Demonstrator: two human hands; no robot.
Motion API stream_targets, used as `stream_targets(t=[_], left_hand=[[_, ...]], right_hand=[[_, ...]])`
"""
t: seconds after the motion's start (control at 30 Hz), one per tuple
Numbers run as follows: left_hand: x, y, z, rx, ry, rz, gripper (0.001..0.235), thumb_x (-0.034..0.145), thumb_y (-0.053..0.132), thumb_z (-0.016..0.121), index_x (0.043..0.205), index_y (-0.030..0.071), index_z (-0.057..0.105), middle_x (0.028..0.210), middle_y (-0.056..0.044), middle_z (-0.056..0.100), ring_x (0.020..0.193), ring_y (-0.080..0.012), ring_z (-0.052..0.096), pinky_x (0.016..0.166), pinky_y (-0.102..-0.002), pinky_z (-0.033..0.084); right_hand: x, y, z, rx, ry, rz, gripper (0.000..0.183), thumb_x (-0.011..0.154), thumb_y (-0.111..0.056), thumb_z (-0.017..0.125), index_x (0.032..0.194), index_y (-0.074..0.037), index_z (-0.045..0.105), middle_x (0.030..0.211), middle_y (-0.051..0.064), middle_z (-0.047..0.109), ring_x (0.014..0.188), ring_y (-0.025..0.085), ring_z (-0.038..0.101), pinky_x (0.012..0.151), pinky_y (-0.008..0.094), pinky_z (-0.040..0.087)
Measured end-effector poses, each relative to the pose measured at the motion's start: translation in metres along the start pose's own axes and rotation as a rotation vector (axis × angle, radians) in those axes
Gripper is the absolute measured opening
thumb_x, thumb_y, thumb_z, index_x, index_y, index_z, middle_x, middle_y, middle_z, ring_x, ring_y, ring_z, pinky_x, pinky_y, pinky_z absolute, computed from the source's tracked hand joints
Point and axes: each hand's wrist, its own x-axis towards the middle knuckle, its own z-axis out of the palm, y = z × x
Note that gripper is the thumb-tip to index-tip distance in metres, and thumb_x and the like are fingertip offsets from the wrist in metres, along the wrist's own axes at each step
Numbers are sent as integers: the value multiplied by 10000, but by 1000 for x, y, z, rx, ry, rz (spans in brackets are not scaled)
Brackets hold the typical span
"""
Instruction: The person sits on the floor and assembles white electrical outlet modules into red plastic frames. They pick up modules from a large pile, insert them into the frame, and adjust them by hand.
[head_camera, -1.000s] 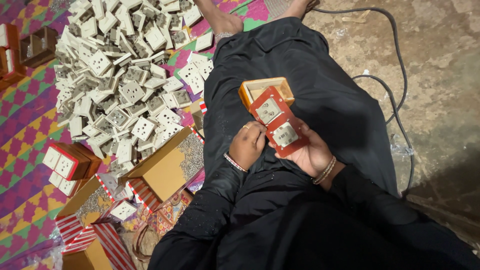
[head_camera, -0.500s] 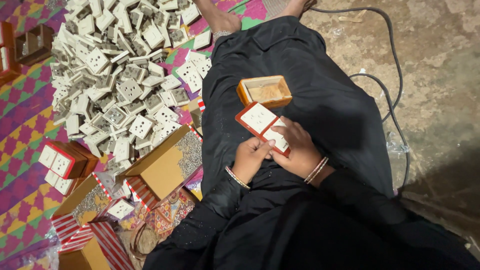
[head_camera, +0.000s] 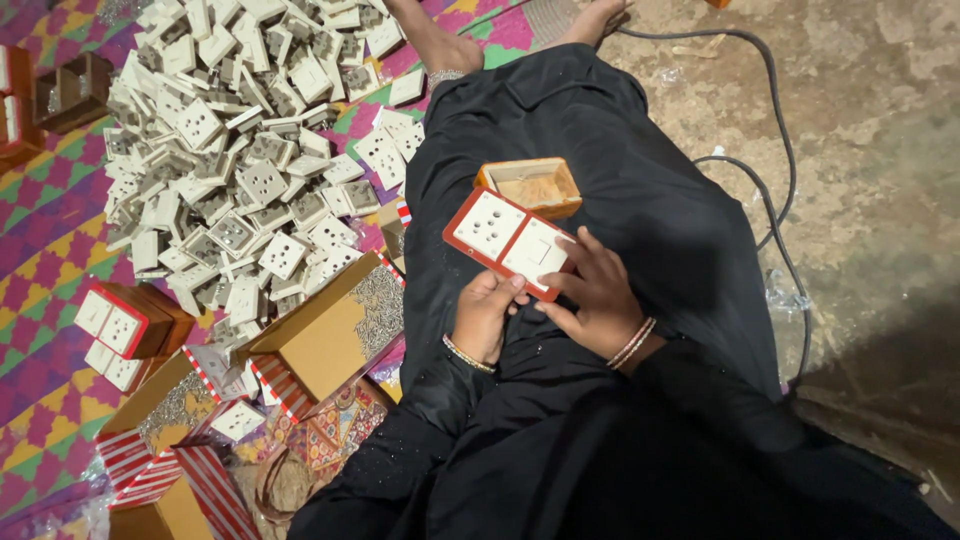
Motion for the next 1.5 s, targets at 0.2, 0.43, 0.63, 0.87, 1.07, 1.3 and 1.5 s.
stream_targets(t=[0.2, 0.43, 0.63, 0.87, 1.07, 1.3, 1.5], left_hand=[[2, 0, -1, 6, 5, 46, 111, 962, 133, 700, 954, 22, 694, 852, -29, 714, 756, -94, 635, 688, -237, 466], [3, 0, -3, -20, 23, 13, 112, 957, 120, 707, 966, 8, 702, 852, -43, 717, 752, -107, 635, 695, -240, 471], [4, 2, -2, -29, 22, 16, 105, 959, 107, 698, 981, 6, 710, 845, -41, 705, 741, -104, 619, 692, -240, 465], [8, 10, -6, -84, 21, 20, 97, 966, 101, 671, 974, 9, 697, 839, -32, 705, 737, -99, 619, 688, -237, 463], [5, 14, -10, -48, 29, 25, 100, 966, 112, 668, 942, 18, 695, 819, -28, 694, 724, -97, 615, 673, -234, 460], [4, 19, -9, -28, 49, 5, 126, 956, 127, 690, 891, 19, 681, 781, -33, 685, 683, -99, 608, 647, -234, 459], [1, 26, -7, 27, 84, -11, 162, 941, 147, 685, 835, 25, 678, 730, -25, 671, 622, -89, 595, 599, -229, 445]], right_hand=[[1, 1, 1, -30, -55, -14, 433, 792, -318, 839, 1179, -255, 656, 1438, 70, 538, 1447, 378, 419, 1071, 531, 404], [1, -1, 0, 5, -21, 26, 439, 787, -317, 841, 1167, -209, 650, 1447, 73, 549, 1435, 340, 456, 1067, 510, 417], [4, -2, 0, -24, -45, 26, 423, 801, -303, 833, 1176, -211, 659, 1460, 88, 549, 1437, 336, 453, 1065, 508, 422], [5, -1, -6, 85, 4, 154, 616, 770, -319, 851, 1290, -111, 593, 1476, 124, 518, 1433, 365, 445, 1083, 514, 414], [7, 0, -4, 72, -33, 85, 612, 741, -307, 858, 1277, -175, 594, 1443, 135, 531, 1399, 406, 466, 1074, 532, 430], [4, 3, 3, 9, -39, -22, 423, 865, -129, 748, 1260, -222, 631, 1349, 137, 579, 1295, 396, 568, 1004, 506, 496], [5, -1, 2, 91, -41, -69, 479, 809, -11, 735, 1235, -214, 652, 1119, 95, 625, 1013, 305, 633, 866, 425, 540]])
